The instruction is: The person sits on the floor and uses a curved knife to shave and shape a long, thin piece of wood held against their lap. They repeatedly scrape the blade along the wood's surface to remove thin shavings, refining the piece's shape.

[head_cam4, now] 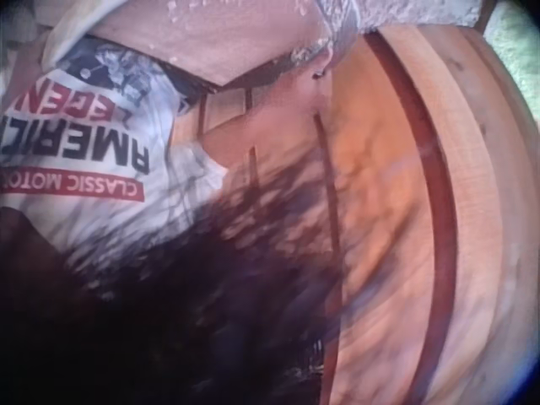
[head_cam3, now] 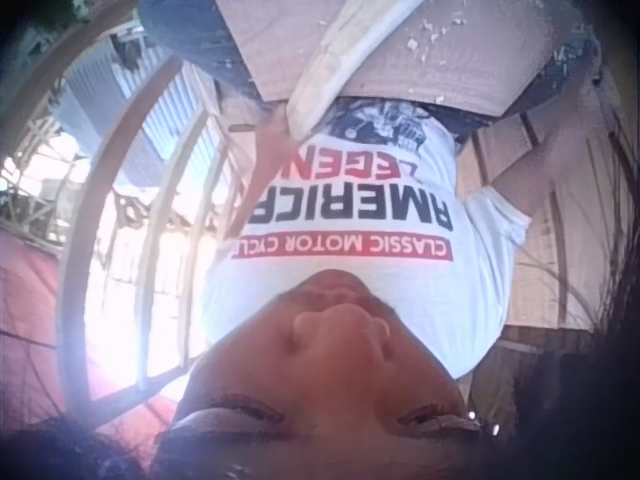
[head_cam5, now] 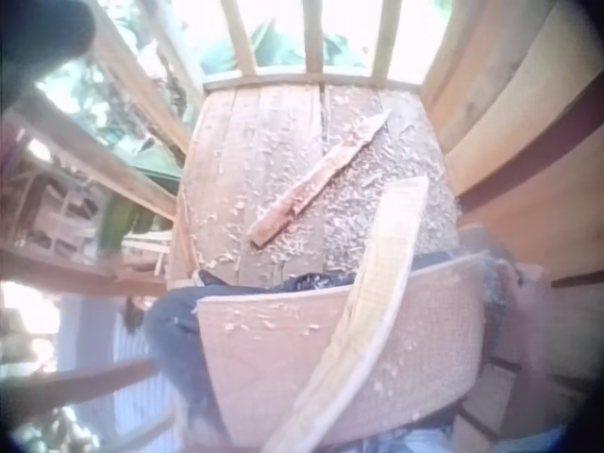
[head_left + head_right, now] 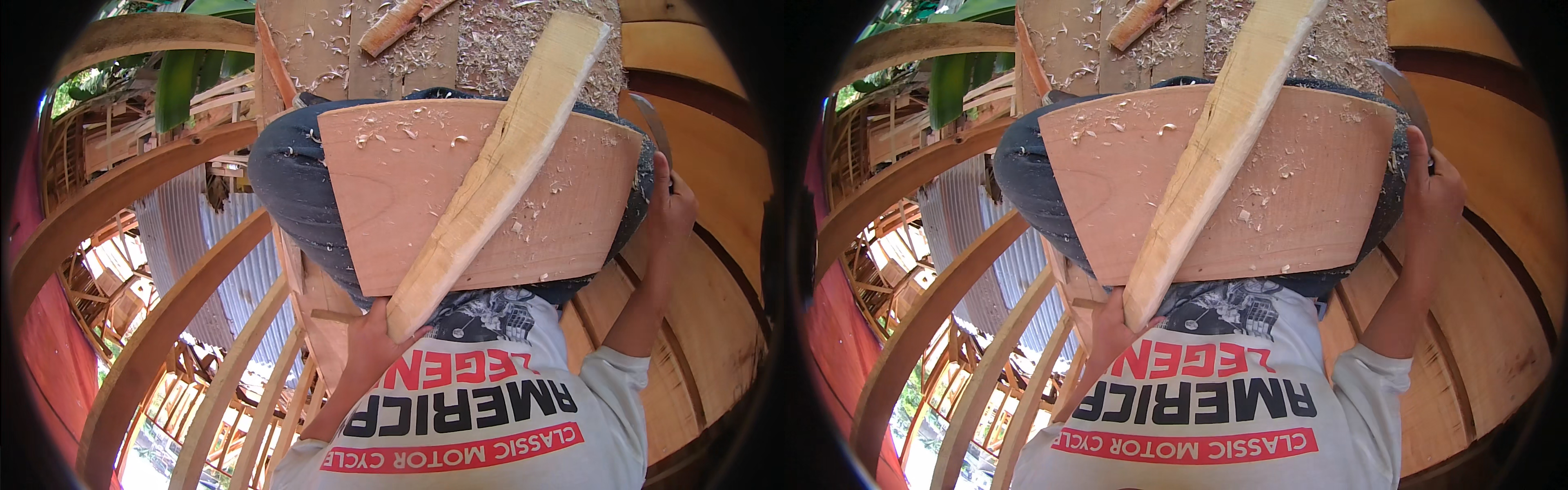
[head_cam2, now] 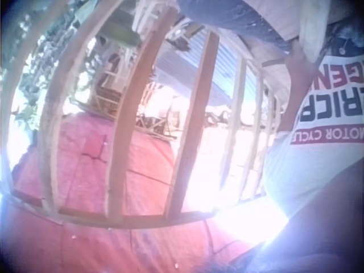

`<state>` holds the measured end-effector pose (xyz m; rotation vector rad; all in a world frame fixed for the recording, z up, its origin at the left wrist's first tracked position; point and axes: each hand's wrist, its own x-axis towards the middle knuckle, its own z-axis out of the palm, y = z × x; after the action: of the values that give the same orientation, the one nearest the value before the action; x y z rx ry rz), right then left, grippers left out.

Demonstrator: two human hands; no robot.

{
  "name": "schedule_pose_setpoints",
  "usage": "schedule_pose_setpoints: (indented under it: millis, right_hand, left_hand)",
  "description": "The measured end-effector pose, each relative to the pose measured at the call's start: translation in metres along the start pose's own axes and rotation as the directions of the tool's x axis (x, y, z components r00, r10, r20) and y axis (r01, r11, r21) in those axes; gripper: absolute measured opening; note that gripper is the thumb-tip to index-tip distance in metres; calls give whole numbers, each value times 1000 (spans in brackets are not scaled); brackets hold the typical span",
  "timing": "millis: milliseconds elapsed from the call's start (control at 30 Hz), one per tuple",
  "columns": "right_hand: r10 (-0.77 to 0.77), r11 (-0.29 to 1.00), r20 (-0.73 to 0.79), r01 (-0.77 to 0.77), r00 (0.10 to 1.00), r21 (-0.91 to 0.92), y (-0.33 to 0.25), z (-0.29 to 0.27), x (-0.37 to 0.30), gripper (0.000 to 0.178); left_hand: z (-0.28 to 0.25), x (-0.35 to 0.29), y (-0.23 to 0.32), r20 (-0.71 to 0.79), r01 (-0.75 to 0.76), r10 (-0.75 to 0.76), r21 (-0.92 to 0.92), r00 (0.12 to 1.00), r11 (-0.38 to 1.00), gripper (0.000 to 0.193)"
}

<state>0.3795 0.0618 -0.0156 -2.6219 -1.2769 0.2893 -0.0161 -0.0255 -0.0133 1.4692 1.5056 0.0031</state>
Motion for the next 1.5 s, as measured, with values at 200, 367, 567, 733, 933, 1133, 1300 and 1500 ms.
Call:
schedule_pose_setpoints:
  millis: [200,367,567,733,933,1133,1300,1500]
  right_hand:
    - [-277,953,288,222,917,208,-28,-6,-56,48]
    - [-490,871,383,422,783,252,-52,9,-100,49]
    - [-550,826,355,556,756,95,-57,9,-100,49]
    - [-581,800,287,600,762,27,-54,15,-88,51]
    - [-614,770,225,637,757,-41,-51,16,-76,53]
    - [153,982,15,-150,988,-117,23,-12,4,57]
    - [-94,990,88,83,992,117,2,-21,-37,54]
    - [-503,864,332,478,798,160,-60,7,-100,49]
  left_hand:
    - [2,8,0,40,16,-18,61,999,998,55]
    - [6,7,0,-20,6,-7,-44,1000,999,54]
    - [8,10,2,-33,-40,41,21,999,999,53]
    - [4,12,8,-34,-42,43,16,999,999,54]
    - [4,14,15,-28,-30,29,-23,999,999,54]
    - [4,8,2,-12,-18,17,-66,1000,998,59]
    - [6,9,2,15,11,-11,27,1000,1000,61]
    - [6,8,0,-1,17,-17,-70,1000,997,58]
